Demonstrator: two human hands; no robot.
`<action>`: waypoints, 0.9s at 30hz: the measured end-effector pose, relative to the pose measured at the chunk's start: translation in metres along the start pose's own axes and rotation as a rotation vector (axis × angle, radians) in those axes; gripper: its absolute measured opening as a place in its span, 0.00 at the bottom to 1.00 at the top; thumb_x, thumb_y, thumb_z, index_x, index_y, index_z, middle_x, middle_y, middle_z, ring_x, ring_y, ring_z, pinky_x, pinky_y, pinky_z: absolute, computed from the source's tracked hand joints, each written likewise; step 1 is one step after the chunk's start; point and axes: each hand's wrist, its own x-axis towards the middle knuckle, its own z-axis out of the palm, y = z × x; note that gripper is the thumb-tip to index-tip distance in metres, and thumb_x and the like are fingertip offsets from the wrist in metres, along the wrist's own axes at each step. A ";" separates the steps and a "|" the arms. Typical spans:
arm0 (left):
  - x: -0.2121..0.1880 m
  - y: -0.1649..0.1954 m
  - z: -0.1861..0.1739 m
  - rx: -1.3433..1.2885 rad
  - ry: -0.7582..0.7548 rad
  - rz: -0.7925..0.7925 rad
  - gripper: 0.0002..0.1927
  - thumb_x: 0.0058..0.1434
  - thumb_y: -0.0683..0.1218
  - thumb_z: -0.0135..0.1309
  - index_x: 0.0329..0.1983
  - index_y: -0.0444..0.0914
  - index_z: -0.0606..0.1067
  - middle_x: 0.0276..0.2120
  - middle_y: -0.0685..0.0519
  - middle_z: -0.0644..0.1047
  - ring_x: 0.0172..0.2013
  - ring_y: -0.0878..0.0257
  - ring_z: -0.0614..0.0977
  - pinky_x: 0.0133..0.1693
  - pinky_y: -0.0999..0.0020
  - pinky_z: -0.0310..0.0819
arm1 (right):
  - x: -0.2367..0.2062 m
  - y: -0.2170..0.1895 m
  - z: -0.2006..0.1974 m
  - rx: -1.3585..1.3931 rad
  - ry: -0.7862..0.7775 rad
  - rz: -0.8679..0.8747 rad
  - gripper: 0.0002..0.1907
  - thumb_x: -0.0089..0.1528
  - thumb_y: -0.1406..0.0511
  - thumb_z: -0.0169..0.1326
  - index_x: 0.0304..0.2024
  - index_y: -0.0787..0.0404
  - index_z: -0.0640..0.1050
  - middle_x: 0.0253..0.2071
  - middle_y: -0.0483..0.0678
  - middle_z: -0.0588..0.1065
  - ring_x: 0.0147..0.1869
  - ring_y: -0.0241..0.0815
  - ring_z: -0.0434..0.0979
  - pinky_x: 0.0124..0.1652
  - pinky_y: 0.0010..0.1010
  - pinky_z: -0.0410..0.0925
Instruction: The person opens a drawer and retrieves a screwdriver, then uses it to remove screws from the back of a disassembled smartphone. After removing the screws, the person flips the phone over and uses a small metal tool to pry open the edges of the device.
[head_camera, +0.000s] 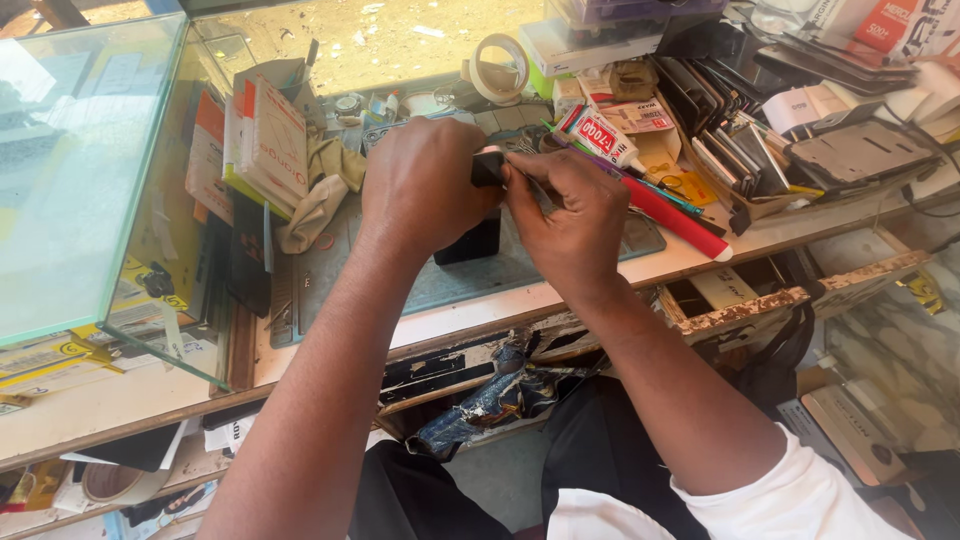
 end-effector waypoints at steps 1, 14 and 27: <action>0.000 0.000 0.000 -0.001 0.019 0.005 0.15 0.46 0.53 0.72 0.31 0.42 0.82 0.28 0.47 0.82 0.35 0.46 0.84 0.38 0.49 0.77 | 0.002 -0.001 0.001 -0.007 -0.001 -0.009 0.07 0.65 0.76 0.63 0.45 0.66 0.82 0.37 0.51 0.81 0.39 0.37 0.84 0.39 0.26 0.75; 0.005 0.000 0.001 0.009 0.007 -0.022 0.18 0.41 0.54 0.74 0.31 0.43 0.82 0.30 0.45 0.81 0.36 0.44 0.82 0.37 0.47 0.76 | 0.045 -0.002 -0.024 -0.328 -0.374 -0.319 0.07 0.66 0.73 0.62 0.46 0.63 0.82 0.41 0.52 0.78 0.41 0.49 0.82 0.40 0.38 0.74; -0.041 0.006 0.071 -1.001 0.552 -0.185 0.24 0.54 0.49 0.74 0.48 0.38 0.76 0.41 0.49 0.86 0.43 0.59 0.89 0.47 0.66 0.84 | 0.059 0.006 -0.033 -0.331 -0.467 -0.391 0.10 0.65 0.72 0.63 0.49 0.60 0.82 0.45 0.48 0.78 0.48 0.48 0.81 0.46 0.36 0.74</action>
